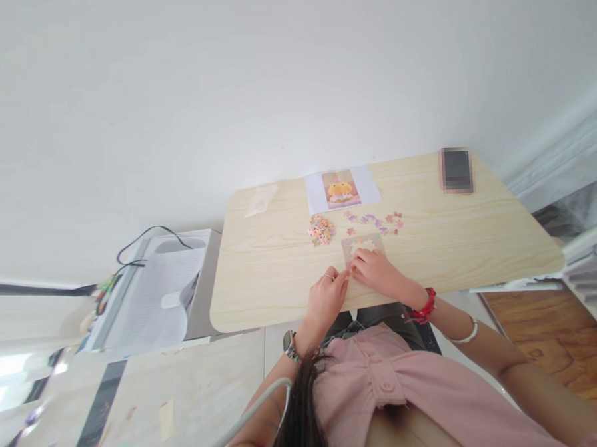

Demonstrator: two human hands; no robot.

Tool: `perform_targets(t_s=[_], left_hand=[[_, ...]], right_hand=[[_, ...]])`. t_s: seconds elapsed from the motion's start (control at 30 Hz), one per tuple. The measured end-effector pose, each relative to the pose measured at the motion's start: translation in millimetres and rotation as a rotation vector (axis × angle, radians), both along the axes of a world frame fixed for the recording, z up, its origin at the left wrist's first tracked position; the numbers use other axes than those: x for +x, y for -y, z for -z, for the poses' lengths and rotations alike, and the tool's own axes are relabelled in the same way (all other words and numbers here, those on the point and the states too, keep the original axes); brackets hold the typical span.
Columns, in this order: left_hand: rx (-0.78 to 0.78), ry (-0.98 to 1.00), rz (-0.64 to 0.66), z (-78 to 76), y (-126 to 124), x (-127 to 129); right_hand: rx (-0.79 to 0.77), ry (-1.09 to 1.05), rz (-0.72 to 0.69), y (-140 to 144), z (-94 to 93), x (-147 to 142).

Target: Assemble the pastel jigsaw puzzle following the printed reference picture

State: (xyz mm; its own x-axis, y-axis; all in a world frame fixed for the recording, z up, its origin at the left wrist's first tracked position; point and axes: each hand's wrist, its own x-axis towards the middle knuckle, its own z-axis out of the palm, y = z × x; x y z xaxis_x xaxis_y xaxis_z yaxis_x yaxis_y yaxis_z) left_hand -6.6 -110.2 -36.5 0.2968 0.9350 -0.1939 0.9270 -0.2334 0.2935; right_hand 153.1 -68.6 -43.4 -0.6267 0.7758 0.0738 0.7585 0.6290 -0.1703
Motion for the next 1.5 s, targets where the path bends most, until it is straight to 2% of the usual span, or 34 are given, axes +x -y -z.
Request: perform_targets(t_s=[0.27,0.67,0.87,1.03,1.13,1.23,1.37,1.5], left_hand=[[-0.018,-0.013,0.014,2.6,0.5,0.0],[0.004,-0.055,0.019,4.9,1.5,2.2],[0.024,-0.058,0.011,2.6,-6.1,3.7],[0.031,-0.043,0.008,2.0,-17.7,2.5],[0.019,-0.038,0.014,3.6,-22.0,1.2],[-0.009,-0.039,0.017,3.5,-24.0,0.7],[-0.034,-0.059,0.022,0.3,-25.3,1.3],[-0.025,-0.081,0.018,-1.0,-26.6,2.7]], right_hand=[[0.016,0.003,-0.014,2.3,-0.4,0.9],[0.057,-0.163,0.016,11.5,12.3,6.0],[0.019,-0.241,0.052,13.4,14.5,5.3],[-0.001,-0.291,0.125,1.3,13.7,33.7],[-0.003,-0.239,0.218,-11.0,14.6,59.9],[-0.013,-0.173,0.223,-19.6,17.2,76.5],[-0.038,-0.13,0.166,-24.3,21.1,80.5],[-0.057,-0.143,0.169,-25.9,22.0,78.5]])
